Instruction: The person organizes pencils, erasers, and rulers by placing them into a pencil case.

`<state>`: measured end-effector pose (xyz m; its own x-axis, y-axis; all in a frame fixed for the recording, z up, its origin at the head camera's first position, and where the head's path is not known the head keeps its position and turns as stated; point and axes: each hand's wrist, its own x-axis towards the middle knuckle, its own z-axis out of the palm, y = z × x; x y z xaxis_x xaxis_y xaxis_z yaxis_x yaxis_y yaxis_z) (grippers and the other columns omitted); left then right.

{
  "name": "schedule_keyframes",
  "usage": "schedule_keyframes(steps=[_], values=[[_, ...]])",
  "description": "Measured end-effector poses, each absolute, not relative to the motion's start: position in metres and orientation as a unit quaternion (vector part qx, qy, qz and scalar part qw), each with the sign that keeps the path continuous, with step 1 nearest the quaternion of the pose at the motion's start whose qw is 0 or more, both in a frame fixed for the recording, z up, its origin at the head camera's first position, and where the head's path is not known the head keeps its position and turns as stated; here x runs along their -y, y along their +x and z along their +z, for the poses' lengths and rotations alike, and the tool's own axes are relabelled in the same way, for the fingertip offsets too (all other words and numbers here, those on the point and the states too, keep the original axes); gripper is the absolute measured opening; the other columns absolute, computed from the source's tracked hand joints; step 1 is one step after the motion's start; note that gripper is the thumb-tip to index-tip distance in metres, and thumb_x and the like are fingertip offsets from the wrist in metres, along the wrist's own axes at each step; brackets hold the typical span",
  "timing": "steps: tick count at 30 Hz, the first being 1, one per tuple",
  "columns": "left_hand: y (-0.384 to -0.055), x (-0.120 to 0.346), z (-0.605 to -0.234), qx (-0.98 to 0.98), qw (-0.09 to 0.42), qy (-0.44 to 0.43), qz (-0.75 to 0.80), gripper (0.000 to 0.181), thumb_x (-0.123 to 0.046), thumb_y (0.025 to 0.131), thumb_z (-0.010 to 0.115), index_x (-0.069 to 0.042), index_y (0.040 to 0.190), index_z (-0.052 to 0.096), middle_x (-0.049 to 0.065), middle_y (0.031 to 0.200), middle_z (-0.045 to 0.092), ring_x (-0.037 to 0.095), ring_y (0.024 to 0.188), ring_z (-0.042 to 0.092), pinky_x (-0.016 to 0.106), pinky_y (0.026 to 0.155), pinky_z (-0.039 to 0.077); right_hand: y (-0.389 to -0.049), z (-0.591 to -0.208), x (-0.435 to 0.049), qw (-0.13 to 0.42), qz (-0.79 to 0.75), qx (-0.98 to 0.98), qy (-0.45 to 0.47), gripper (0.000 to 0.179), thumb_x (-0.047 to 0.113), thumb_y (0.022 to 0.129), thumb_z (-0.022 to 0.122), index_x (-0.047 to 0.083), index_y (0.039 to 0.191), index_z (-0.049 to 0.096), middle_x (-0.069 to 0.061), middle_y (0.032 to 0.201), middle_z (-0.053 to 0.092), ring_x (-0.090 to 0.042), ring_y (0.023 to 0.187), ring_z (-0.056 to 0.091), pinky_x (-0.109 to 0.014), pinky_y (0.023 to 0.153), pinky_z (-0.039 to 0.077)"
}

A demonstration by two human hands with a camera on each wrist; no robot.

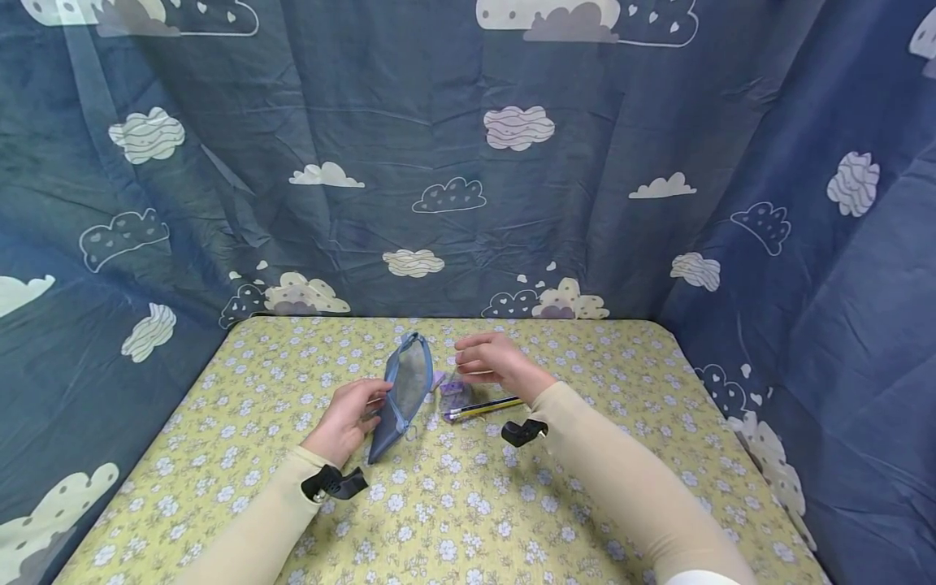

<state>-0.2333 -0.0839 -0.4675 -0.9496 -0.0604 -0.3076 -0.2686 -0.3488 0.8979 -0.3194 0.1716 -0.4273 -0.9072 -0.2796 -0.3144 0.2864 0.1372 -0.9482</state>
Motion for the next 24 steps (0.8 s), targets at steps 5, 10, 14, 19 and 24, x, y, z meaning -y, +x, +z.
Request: schedule_keyframes(steps=[5, 10, 14, 19, 24], values=[[-0.234, 0.084, -0.468, -0.57, 0.064, -0.143, 0.807, 0.012, -0.013, 0.091, 0.07, -0.005, 0.097, 0.065, 0.008, 0.104, 0.056, 0.038, 0.12, 0.044, 0.055, 0.112, 0.027, -0.326, -0.437, -0.18, 0.207, -0.663, -0.719, 0.021, 0.04, 0.003, 0.093, 0.068, 0.0, 0.132, 0.061, -0.028, 0.131, 0.06, -0.04, 0.114, 0.064, -0.043, 0.091, 0.054], [-0.233, 0.083, -0.468, -0.573, 0.066, -0.148, 0.803, 0.01, -0.012, 0.089, 0.072, -0.006, 0.094, 0.066, 0.006, 0.102, 0.058, 0.037, 0.12, 0.045, 0.056, 0.112, 0.027, -0.331, -0.449, -0.185, 0.216, -0.656, -0.722, 0.035, 0.045, 0.003, 0.093, 0.068, -0.002, 0.136, 0.057, -0.029, 0.127, 0.062, -0.036, 0.107, 0.068, -0.04, 0.088, 0.056], [-0.232, 0.084, -0.467, -0.576, 0.069, -0.149, 0.801, 0.008, -0.012, 0.088, 0.072, -0.007, 0.091, 0.067, 0.006, 0.102, 0.059, 0.036, 0.121, 0.046, 0.056, 0.112, 0.026, -0.335, -0.459, -0.188, 0.222, -0.647, -0.728, 0.046, 0.047, 0.004, 0.094, 0.067, -0.004, 0.139, 0.054, -0.028, 0.123, 0.064, -0.032, 0.099, 0.071, -0.04, 0.085, 0.057], [-0.231, 0.084, -0.466, -0.574, 0.07, -0.145, 0.803, 0.007, -0.012, 0.089, 0.071, -0.008, 0.09, 0.067, 0.007, 0.105, 0.057, 0.038, 0.123, 0.044, 0.056, 0.113, 0.026, -0.338, -0.467, -0.192, 0.224, -0.639, -0.734, 0.053, 0.046, 0.004, 0.095, 0.065, -0.003, 0.139, 0.054, -0.026, 0.122, 0.065, -0.031, 0.098, 0.07, -0.038, 0.081, 0.058], [-0.231, 0.083, -0.467, -0.575, 0.071, -0.143, 0.803, 0.008, -0.012, 0.09, 0.071, -0.006, 0.092, 0.067, 0.008, 0.107, 0.057, 0.039, 0.125, 0.043, 0.057, 0.114, 0.024, -0.343, -0.475, -0.194, 0.23, -0.631, -0.739, 0.048, 0.044, 0.008, 0.097, 0.065, 0.001, 0.139, 0.057, -0.023, 0.124, 0.066, -0.032, 0.102, 0.069, -0.036, 0.079, 0.058]])
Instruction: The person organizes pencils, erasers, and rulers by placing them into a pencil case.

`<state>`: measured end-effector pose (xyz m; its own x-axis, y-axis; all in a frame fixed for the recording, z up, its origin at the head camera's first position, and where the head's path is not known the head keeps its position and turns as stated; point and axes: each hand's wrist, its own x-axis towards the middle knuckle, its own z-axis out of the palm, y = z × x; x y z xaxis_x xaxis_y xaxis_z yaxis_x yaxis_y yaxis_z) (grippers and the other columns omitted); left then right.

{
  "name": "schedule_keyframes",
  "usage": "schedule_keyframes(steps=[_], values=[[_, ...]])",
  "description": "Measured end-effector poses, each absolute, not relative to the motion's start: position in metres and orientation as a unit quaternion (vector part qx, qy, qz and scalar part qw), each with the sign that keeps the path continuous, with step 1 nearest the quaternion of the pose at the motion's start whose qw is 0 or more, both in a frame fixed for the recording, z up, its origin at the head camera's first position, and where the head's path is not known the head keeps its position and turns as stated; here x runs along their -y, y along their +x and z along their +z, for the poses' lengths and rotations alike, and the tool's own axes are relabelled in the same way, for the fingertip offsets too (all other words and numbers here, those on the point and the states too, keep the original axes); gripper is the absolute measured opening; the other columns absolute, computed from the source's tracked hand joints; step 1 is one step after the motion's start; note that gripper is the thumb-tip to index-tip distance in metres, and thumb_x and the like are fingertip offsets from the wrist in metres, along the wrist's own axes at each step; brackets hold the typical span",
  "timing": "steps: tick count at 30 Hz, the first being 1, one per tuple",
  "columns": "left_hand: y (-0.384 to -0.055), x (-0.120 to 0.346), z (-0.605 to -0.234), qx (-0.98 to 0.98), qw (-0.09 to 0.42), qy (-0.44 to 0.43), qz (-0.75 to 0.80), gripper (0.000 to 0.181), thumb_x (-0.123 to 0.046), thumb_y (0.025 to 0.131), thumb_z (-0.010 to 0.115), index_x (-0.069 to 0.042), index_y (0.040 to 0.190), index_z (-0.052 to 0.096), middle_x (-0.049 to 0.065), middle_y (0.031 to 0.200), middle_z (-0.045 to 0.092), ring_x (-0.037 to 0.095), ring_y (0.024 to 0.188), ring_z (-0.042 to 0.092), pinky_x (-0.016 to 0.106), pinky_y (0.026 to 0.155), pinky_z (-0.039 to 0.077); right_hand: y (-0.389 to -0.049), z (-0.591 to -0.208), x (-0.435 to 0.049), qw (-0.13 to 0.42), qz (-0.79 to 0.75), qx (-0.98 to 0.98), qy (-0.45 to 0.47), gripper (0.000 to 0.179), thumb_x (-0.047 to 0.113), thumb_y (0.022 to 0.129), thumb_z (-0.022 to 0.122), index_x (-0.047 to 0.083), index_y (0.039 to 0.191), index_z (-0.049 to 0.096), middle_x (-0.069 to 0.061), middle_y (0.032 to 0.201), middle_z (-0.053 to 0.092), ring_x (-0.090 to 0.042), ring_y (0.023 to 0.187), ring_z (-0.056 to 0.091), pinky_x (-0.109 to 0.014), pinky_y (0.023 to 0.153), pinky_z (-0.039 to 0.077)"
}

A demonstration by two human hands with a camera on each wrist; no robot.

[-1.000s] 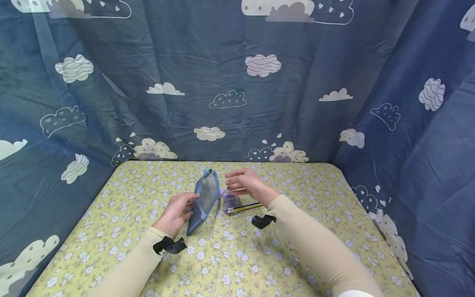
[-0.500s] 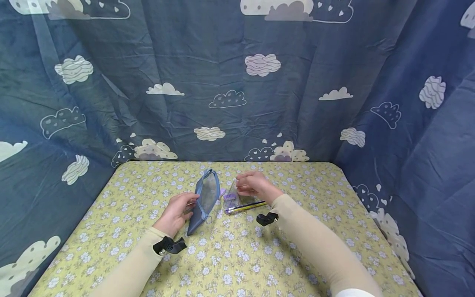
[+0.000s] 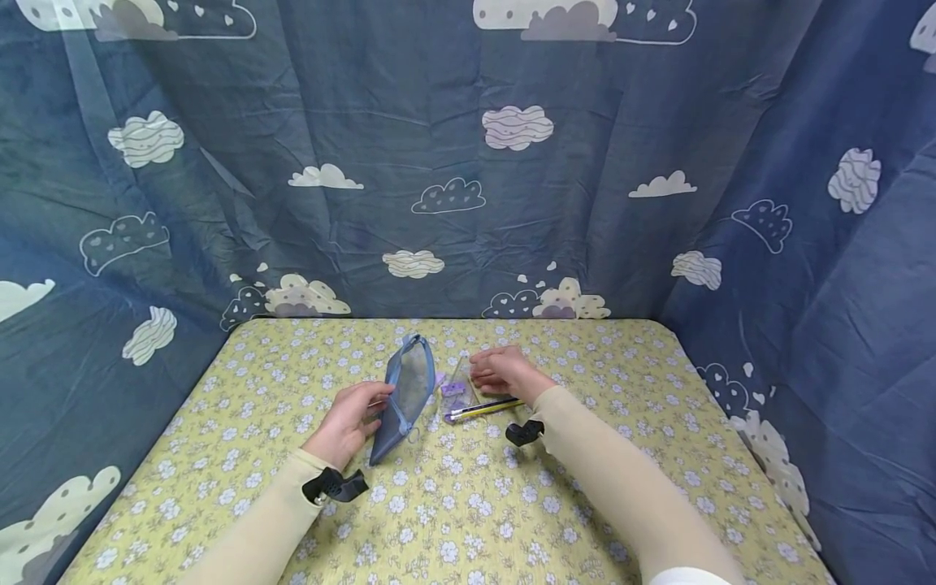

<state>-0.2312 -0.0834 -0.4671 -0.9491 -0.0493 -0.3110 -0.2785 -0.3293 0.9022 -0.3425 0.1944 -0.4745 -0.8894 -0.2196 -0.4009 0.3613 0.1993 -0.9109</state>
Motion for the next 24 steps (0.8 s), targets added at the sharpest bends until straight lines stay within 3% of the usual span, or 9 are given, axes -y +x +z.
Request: schedule_keyframes(steps=[12, 24], values=[[-0.233, 0.085, -0.468, -0.577, 0.079, -0.143, 0.8, 0.009, -0.013, 0.089, 0.071, -0.009, 0.085, 0.065, 0.008, 0.103, 0.059, 0.04, 0.127, 0.042, 0.057, 0.114, 0.024, -0.349, -0.485, -0.19, 0.223, -0.627, -0.745, 0.045, 0.038, 0.01, 0.098, 0.064, 0.003, 0.135, 0.062, -0.018, 0.115, 0.07, -0.015, 0.076, 0.069, -0.026, 0.064, 0.056], [-0.233, 0.085, -0.47, -0.585, 0.076, -0.138, 0.796, 0.011, -0.014, 0.089, 0.072, -0.011, 0.081, 0.065, 0.007, 0.104, 0.059, 0.04, 0.126, 0.044, 0.057, 0.114, 0.024, -0.351, -0.488, -0.182, 0.208, -0.616, -0.758, 0.048, 0.031, 0.007, 0.093, 0.07, 0.0, 0.124, 0.068, -0.013, 0.084, 0.07, -0.013, 0.062, 0.06, -0.025, 0.056, 0.048]])
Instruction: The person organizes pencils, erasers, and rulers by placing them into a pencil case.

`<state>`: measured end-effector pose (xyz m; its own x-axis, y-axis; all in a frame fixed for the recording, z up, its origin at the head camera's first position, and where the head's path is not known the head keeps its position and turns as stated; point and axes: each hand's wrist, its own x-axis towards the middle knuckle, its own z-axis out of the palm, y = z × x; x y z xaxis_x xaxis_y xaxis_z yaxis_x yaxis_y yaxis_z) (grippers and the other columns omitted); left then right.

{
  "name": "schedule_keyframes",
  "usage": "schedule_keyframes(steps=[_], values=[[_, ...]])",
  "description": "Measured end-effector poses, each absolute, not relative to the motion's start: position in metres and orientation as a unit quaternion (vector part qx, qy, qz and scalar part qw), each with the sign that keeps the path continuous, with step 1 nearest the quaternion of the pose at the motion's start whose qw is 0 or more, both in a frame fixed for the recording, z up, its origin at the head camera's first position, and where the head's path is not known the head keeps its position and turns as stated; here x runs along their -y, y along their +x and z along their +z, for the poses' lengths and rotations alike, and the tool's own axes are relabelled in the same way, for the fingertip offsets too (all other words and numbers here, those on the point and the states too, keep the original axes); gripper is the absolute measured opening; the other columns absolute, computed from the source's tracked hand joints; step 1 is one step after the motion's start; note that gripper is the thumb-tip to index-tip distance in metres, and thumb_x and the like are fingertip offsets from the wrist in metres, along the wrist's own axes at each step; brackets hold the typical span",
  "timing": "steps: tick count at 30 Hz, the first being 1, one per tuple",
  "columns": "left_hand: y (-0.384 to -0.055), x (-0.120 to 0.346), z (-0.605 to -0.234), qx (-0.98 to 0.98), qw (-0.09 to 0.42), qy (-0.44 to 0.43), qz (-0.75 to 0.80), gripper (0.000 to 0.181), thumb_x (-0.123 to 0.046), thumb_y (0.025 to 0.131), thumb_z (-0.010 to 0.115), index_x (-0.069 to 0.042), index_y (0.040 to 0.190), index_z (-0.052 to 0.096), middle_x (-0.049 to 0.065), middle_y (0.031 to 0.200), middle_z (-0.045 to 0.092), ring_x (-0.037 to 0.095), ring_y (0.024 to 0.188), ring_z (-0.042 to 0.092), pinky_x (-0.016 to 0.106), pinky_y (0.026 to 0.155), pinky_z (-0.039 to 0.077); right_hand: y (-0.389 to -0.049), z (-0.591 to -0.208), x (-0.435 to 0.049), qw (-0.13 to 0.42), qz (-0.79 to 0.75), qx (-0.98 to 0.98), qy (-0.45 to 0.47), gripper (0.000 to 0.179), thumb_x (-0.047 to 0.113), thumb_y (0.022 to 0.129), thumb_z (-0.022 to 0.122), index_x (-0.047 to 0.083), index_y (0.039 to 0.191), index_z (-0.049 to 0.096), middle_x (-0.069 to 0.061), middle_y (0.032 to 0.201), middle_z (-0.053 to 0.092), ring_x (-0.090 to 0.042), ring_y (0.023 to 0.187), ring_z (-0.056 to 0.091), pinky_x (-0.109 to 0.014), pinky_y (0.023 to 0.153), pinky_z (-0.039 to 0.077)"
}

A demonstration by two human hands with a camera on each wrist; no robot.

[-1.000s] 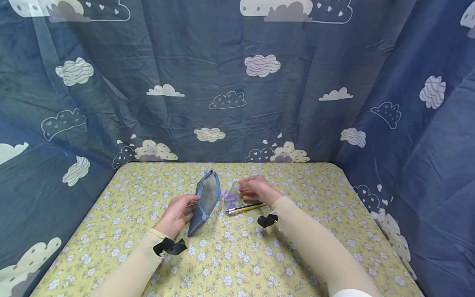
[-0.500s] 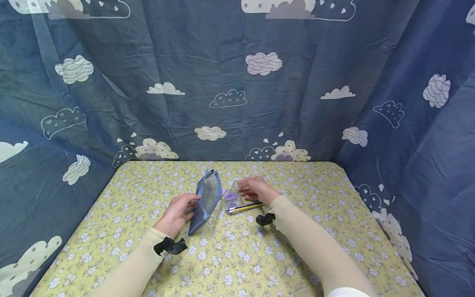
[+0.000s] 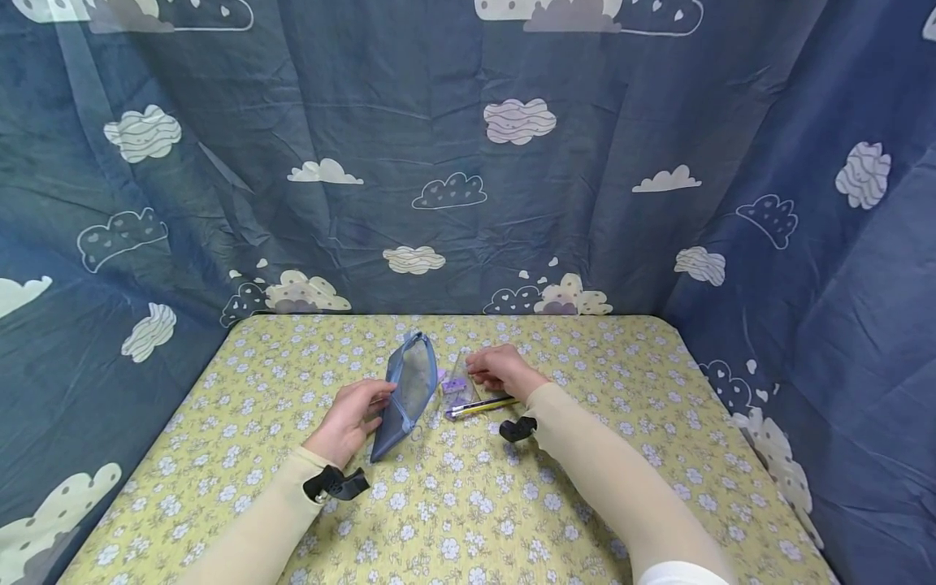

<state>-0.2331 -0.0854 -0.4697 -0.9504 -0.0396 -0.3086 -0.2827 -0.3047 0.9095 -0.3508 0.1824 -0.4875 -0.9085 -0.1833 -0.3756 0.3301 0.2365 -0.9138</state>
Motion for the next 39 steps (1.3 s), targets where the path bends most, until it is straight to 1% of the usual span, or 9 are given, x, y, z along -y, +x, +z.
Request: schedule_keyframes(steps=[3, 6, 12, 14, 18, 21, 27, 35, 39], values=[[-0.233, 0.085, -0.469, -0.586, 0.072, -0.142, 0.794, 0.011, -0.013, 0.088, 0.073, -0.011, 0.08, 0.066, 0.006, 0.1, 0.059, 0.04, 0.124, 0.045, 0.058, 0.113, 0.025, -0.352, -0.487, -0.181, 0.195, -0.617, -0.761, 0.058, 0.031, 0.008, 0.09, 0.073, 0.001, 0.12, 0.071, -0.011, 0.083, 0.071, -0.011, 0.061, 0.058, -0.025, 0.057, 0.048], [-0.233, 0.083, -0.469, -0.587, 0.07, -0.147, 0.793, 0.01, -0.013, 0.087, 0.074, -0.011, 0.081, 0.066, 0.005, 0.097, 0.059, 0.04, 0.122, 0.046, 0.057, 0.113, 0.025, -0.35, -0.488, -0.18, 0.174, -0.619, -0.763, 0.064, 0.032, 0.01, 0.09, 0.074, 0.002, 0.12, 0.072, -0.008, 0.088, 0.073, -0.011, 0.064, 0.06, -0.025, 0.059, 0.049], [-0.233, 0.082, -0.471, -0.589, 0.073, -0.152, 0.79, 0.009, -0.013, 0.087, 0.074, -0.011, 0.083, 0.067, 0.005, 0.097, 0.061, 0.039, 0.123, 0.046, 0.057, 0.113, 0.026, -0.347, -0.498, -0.178, 0.125, -0.654, -0.742, 0.078, 0.033, 0.005, 0.091, 0.073, 0.0, 0.123, 0.07, -0.012, 0.11, 0.074, -0.017, 0.088, 0.073, -0.029, 0.072, 0.058], [-0.233, 0.082, -0.47, -0.589, 0.074, -0.152, 0.79, 0.009, -0.013, 0.087, 0.074, -0.011, 0.083, 0.067, 0.005, 0.098, 0.062, 0.039, 0.124, 0.045, 0.057, 0.113, 0.026, -0.345, -0.499, -0.177, 0.114, -0.665, -0.734, 0.077, 0.033, 0.003, 0.091, 0.072, -0.001, 0.124, 0.069, -0.016, 0.119, 0.07, -0.021, 0.095, 0.072, -0.031, 0.078, 0.058], [-0.233, 0.083, -0.47, -0.59, 0.074, -0.153, 0.789, 0.009, -0.014, 0.087, 0.074, -0.011, 0.084, 0.067, 0.005, 0.1, 0.062, 0.039, 0.125, 0.045, 0.057, 0.113, 0.026, -0.342, -0.502, -0.176, 0.108, -0.676, -0.726, 0.065, 0.035, 0.0, 0.092, 0.069, -0.002, 0.128, 0.066, -0.021, 0.128, 0.064, -0.026, 0.101, 0.071, -0.035, 0.083, 0.058], [-0.233, 0.084, -0.471, -0.587, 0.076, -0.153, 0.791, 0.008, -0.014, 0.087, 0.074, -0.01, 0.086, 0.067, 0.006, 0.101, 0.062, 0.039, 0.125, 0.045, 0.057, 0.113, 0.026, -0.341, -0.503, -0.174, 0.11, -0.691, -0.711, 0.065, 0.039, -0.001, 0.092, 0.069, -0.002, 0.13, 0.064, -0.022, 0.129, 0.063, -0.027, 0.102, 0.071, -0.035, 0.082, 0.058], [-0.234, 0.086, -0.47, -0.578, 0.078, -0.15, 0.798, 0.011, -0.014, 0.088, 0.075, -0.008, 0.093, 0.068, 0.006, 0.101, 0.061, 0.038, 0.126, 0.046, 0.056, 0.114, 0.025, -0.344, -0.503, -0.174, 0.108, -0.718, -0.684, 0.072, 0.042, 0.0, 0.093, 0.068, 0.003, 0.134, 0.063, -0.02, 0.13, 0.063, -0.028, 0.104, 0.07, -0.032, 0.078, 0.058], [-0.235, 0.088, -0.47, -0.571, 0.082, -0.149, 0.803, 0.009, -0.014, 0.088, 0.074, -0.009, 0.089, 0.067, 0.005, 0.097, 0.061, 0.039, 0.125, 0.044, 0.056, 0.113, 0.027, -0.341, -0.501, -0.176, 0.105, -0.738, -0.663, 0.067, 0.045, -0.002, 0.093, 0.067, 0.004, 0.136, 0.061, -0.019, 0.132, 0.063, -0.025, 0.1, 0.071, -0.03, 0.077, 0.058], [-0.235, 0.089, -0.47, -0.57, 0.078, -0.153, 0.803, 0.009, -0.014, 0.087, 0.074, -0.008, 0.09, 0.068, 0.005, 0.095, 0.062, 0.039, 0.121, 0.046, 0.055, 0.109, 0.033, -0.339, -0.497, -0.176, 0.104, -0.741, -0.66, 0.063, 0.045, 0.0, 0.094, 0.066, 0.003, 0.139, 0.059, -0.019, 0.134, 0.062, -0.028, 0.105, 0.07, -0.03, 0.077, 0.058]])
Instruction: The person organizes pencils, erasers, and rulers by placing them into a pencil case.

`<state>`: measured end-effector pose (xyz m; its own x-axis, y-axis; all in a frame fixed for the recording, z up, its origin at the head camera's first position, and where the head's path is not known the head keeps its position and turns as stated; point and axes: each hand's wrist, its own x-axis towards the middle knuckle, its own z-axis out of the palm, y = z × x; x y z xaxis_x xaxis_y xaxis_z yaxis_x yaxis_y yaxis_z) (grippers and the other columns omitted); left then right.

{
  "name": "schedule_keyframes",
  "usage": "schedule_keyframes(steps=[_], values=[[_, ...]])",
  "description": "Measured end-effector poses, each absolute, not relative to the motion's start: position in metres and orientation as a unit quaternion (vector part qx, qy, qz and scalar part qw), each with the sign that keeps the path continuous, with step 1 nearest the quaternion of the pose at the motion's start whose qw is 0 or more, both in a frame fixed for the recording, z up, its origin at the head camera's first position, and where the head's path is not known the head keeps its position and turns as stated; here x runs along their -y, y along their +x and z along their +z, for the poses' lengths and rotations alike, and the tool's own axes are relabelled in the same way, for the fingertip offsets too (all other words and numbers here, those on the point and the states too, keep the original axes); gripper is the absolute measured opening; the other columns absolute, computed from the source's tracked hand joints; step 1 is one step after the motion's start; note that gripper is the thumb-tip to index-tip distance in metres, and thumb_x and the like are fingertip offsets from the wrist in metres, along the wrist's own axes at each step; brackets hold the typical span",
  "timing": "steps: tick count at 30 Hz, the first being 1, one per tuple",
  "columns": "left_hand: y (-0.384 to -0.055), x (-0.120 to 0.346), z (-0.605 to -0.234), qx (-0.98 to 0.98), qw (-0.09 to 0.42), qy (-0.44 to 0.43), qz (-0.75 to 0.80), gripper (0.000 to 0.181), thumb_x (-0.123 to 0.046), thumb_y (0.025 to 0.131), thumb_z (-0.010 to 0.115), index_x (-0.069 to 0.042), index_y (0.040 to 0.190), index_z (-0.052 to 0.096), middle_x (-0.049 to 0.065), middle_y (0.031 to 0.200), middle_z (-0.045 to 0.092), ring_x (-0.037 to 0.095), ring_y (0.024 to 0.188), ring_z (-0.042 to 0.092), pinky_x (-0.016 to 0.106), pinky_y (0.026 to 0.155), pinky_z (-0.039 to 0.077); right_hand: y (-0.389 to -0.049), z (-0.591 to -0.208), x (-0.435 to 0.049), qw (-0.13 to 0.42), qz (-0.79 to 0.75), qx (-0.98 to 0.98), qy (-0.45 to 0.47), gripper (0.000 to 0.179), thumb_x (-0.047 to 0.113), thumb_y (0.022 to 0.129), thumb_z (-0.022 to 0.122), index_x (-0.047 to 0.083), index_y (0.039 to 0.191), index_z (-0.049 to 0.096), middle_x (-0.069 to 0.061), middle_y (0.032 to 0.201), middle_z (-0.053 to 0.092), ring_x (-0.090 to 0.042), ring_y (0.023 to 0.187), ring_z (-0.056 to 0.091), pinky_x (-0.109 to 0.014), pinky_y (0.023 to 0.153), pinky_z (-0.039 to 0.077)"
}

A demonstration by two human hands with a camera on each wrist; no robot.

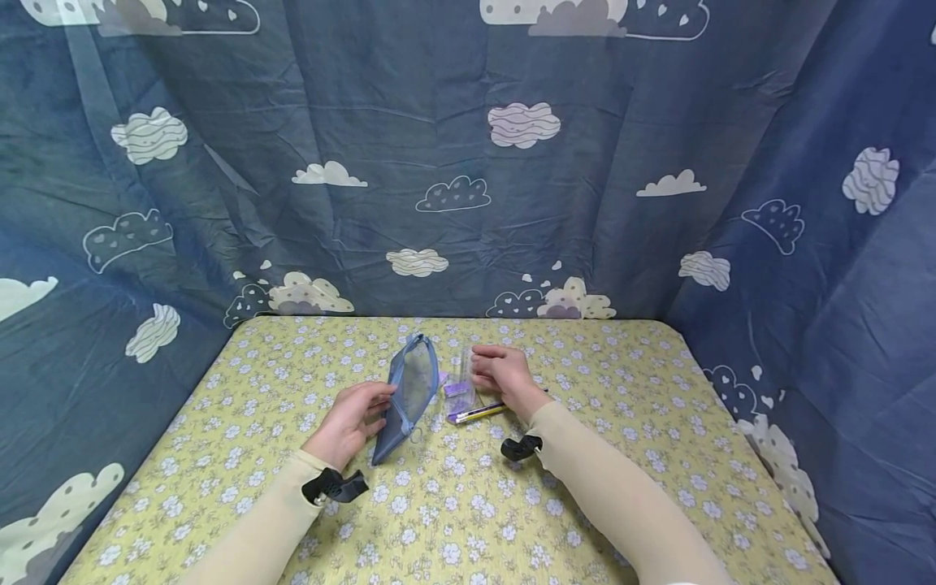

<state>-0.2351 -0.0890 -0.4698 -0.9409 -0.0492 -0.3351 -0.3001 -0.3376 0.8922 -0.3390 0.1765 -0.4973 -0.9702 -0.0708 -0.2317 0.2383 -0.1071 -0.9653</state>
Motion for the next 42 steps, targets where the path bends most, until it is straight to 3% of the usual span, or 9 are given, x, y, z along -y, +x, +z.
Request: schedule_keyframes(steps=[4, 14, 23, 32, 42], values=[[-0.234, 0.09, -0.47, -0.575, 0.073, -0.151, 0.801, 0.009, -0.014, 0.088, 0.074, -0.008, 0.091, 0.068, 0.005, 0.094, 0.062, 0.039, 0.116, 0.049, 0.053, 0.103, 0.038, -0.335, -0.492, -0.177, 0.108, -0.742, -0.659, 0.058, 0.043, 0.003, 0.097, 0.065, 0.005, 0.139, 0.058, -0.02, 0.136, 0.059, -0.029, 0.106, 0.069, -0.028, 0.074, 0.058], [-0.235, 0.092, -0.471, -0.577, 0.067, -0.148, 0.801, 0.008, -0.014, 0.087, 0.075, -0.009, 0.087, 0.068, 0.004, 0.092, 0.063, 0.036, 0.11, 0.051, 0.049, 0.098, 0.041, -0.323, -0.475, -0.179, 0.102, -0.745, -0.659, 0.011, 0.045, 0.005, 0.098, 0.064, 0.003, 0.141, 0.056, -0.023, 0.139, 0.056, -0.018, 0.093, 0.07, -0.025, 0.072, 0.058], [-0.235, 0.092, -0.472, -0.574, 0.067, -0.15, 0.802, 0.008, -0.013, 0.087, 0.075, -0.01, 0.084, 0.068, 0.006, 0.096, 0.063, 0.037, 0.112, 0.052, 0.05, 0.102, 0.038, -0.309, -0.467, -0.179, 0.099, -0.739, -0.666, -0.017, 0.043, 0.001, 0.097, 0.063, 0.003, 0.14, 0.057, -0.024, 0.136, 0.057, -0.017, 0.091, 0.069, -0.027, 0.076, 0.058], [-0.234, 0.091, -0.469, -0.559, 0.06, -0.145, 0.814, 0.008, -0.009, 0.087, 0.073, -0.009, 0.082, 0.067, 0.005, 0.093, 0.062, 0.034, 0.106, 0.052, 0.046, 0.097, 0.04, -0.3, -0.459, -0.178, 0.096, -0.736, -0.669, -0.039, 0.044, 0.003, 0.098, 0.063, 0.006, 0.141, 0.057, -0.022, 0.135, 0.058, -0.018, 0.093, 0.07, -0.028, 0.076, 0.058], [-0.233, 0.089, -0.468, -0.565, 0.06, -0.135, 0.812, 0.007, -0.01, 0.088, 0.073, -0.009, 0.084, 0.066, 0.005, 0.097, 0.062, 0.038, 0.115, 0.05, 0.052, 0.106, 0.035, -0.289, -0.452, -0.176, 0.092, -0.731, -0.674, -0.054, 0.043, 0.003, 0.098, 0.063, 0.006, 0.141, 0.057, -0.023, 0.136, 0.058, -0.02, 0.096, 0.07, -0.03, 0.077, 0.058]])
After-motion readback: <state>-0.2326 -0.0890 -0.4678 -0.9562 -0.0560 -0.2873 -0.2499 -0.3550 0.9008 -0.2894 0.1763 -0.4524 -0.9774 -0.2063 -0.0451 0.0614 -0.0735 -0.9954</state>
